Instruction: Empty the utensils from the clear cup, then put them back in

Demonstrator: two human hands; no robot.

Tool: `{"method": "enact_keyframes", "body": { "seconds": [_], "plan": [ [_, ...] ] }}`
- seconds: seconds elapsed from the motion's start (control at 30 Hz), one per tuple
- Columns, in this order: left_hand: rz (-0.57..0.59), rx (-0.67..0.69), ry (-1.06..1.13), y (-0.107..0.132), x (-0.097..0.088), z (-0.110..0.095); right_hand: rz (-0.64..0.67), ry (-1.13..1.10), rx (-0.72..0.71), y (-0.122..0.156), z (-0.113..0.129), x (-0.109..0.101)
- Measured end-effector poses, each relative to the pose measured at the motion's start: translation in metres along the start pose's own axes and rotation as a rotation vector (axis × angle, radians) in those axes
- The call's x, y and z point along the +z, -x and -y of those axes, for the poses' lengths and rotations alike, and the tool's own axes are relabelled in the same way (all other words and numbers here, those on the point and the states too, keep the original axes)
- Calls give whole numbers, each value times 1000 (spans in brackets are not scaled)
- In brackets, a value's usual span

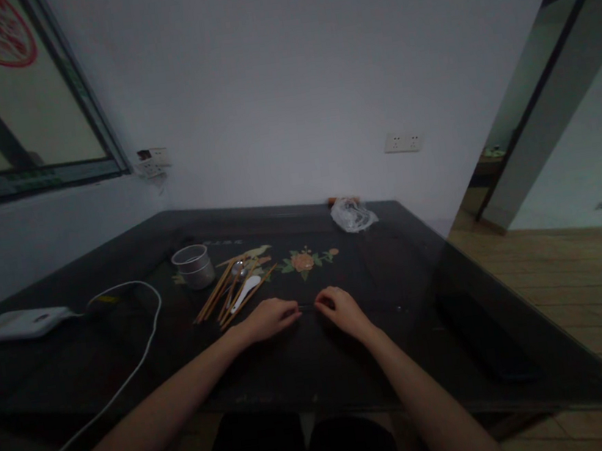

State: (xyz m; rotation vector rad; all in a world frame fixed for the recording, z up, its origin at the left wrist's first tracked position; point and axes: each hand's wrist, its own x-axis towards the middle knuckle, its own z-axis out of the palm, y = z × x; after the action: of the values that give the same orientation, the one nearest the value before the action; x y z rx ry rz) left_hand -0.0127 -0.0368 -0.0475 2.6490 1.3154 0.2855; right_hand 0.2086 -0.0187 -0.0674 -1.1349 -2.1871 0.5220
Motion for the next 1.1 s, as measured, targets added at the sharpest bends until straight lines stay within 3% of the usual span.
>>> {"method": "enact_keyframes", "body": {
  "seconds": [1.1],
  "plan": [
    [-5, 30, -39, 1, 1, 1, 12, 12, -11, 0, -2, 1]
  ]
}}
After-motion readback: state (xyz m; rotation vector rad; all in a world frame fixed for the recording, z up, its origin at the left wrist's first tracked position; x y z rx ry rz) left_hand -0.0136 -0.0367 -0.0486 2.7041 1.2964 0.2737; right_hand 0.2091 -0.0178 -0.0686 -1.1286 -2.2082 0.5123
